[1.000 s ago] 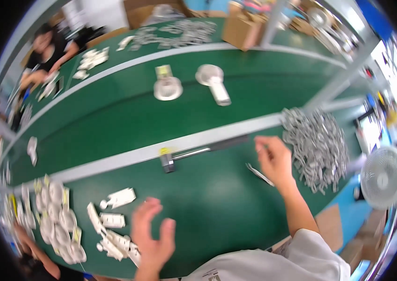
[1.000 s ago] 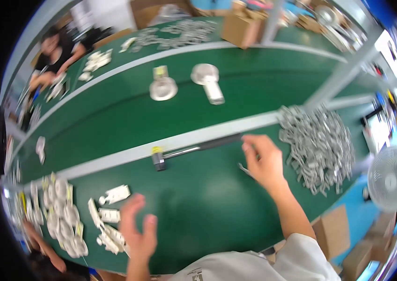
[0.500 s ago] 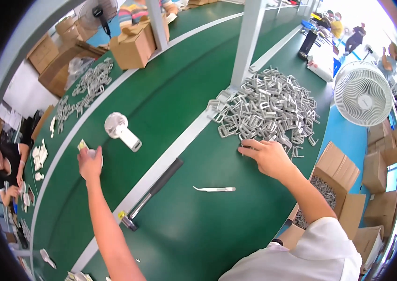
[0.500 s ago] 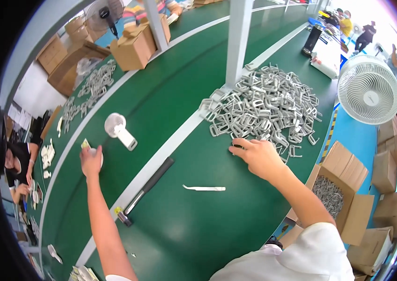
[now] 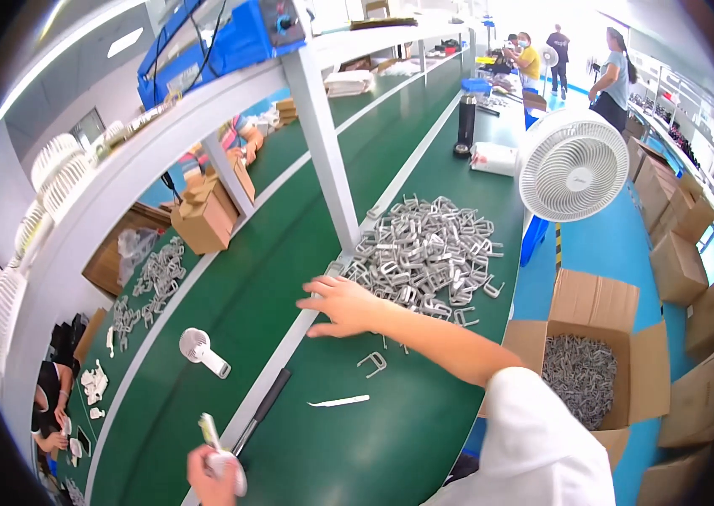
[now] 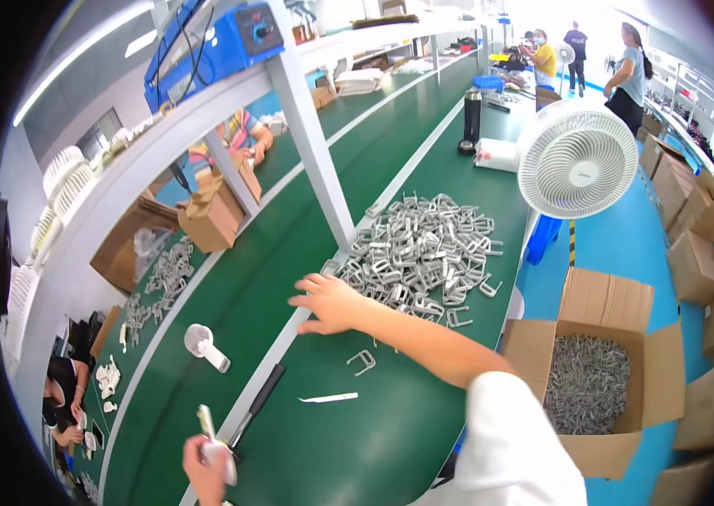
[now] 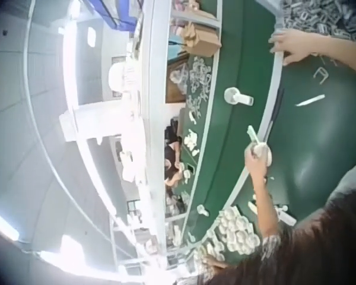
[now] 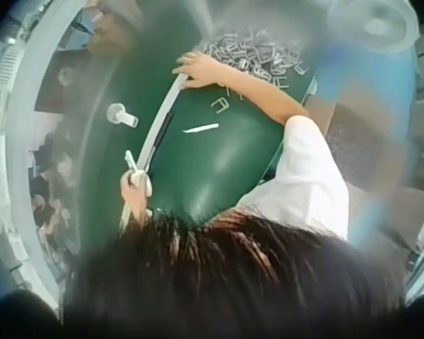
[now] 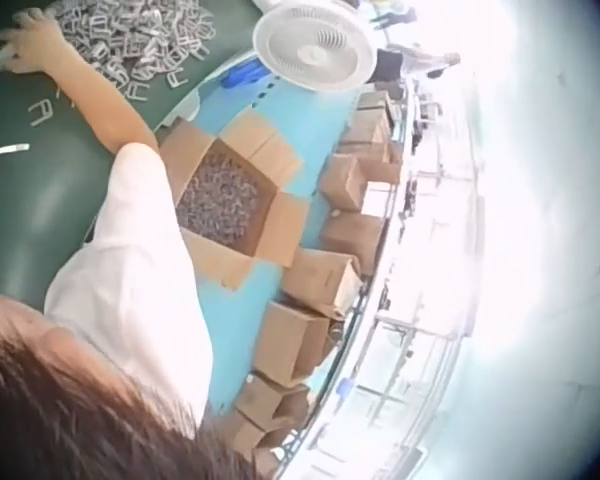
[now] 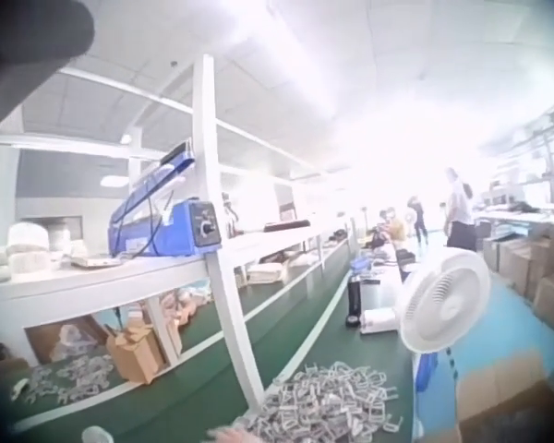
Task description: Assembling the outer housing and internal components of small portable hand fans.
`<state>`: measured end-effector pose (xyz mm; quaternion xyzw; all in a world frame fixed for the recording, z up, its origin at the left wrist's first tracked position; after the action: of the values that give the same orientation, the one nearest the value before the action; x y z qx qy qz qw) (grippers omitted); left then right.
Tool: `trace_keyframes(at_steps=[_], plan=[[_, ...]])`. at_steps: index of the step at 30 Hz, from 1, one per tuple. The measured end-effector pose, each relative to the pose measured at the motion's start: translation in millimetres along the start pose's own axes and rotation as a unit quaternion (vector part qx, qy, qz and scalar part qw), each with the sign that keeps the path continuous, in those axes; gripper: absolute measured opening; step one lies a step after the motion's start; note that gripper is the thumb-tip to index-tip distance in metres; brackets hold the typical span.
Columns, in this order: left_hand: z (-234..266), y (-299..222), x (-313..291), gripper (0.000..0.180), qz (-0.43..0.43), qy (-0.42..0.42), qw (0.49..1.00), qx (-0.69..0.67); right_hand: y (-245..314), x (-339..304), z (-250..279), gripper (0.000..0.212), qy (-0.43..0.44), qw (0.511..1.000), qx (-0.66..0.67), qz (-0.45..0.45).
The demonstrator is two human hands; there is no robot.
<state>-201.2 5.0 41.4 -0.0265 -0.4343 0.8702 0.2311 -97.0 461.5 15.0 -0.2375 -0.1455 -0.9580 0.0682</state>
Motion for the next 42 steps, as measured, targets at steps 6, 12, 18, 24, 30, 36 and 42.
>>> trace_keyframes(at_steps=[6, 12, 18, 24, 30, 36, 42], plan=[[-41.3, -38.3, -130.0, 0.044, -0.087, 0.052, 0.992, 0.07, -43.6, -2.2, -66.7, 0.081, 0.127, 0.969, -0.166, -0.131], [-65.0, -47.8, -195.4, 0.048, -0.055, 0.061, 0.991, 0.103, 6.6, -38.6, -42.6, 0.05, 0.097, 0.989, -0.105, -0.024], [-73.4, -62.2, -187.2, 0.038, -0.125, 0.073, 0.972, 0.183, 13.9, -46.1, -20.7, 0.027, 0.001, 0.992, -0.095, 0.078], [-75.3, -55.8, -198.2, 0.033, -0.161, 0.028, 0.96, 0.228, 46.9, -50.8, 4.0, 0.016, -0.09, 0.993, -0.01, -0.075], [-74.8, -22.3, -220.7, 0.035, -0.086, -0.038, 0.965, 0.245, 172.1, -83.8, 2.6, 0.057, 0.033, 0.979, 0.199, -0.003], [-84.9, -22.8, -210.4, 0.027, -0.13, -0.077, 0.97, 0.193, 214.0, -162.8, -25.4, 0.066, 0.099, 0.981, 0.157, 0.05], [-70.9, -17.5, -225.8, 0.023, -0.111, -0.052, 0.975, 0.183, 215.3, -151.0, -9.2, 0.078, 0.163, 0.947, 0.277, -0.017]])
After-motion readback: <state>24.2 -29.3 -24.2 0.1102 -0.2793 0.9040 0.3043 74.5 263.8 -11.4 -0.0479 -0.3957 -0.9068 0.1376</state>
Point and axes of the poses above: each hand's wrist, its own x-axis towards the middle knuckle, its own z-axis out of the back of the hand, y = z × x, the point moved 1 cm from there along x, towards the middle knuckle, and after that the axes turned 7 degrees about z, right-handed, at the moved point
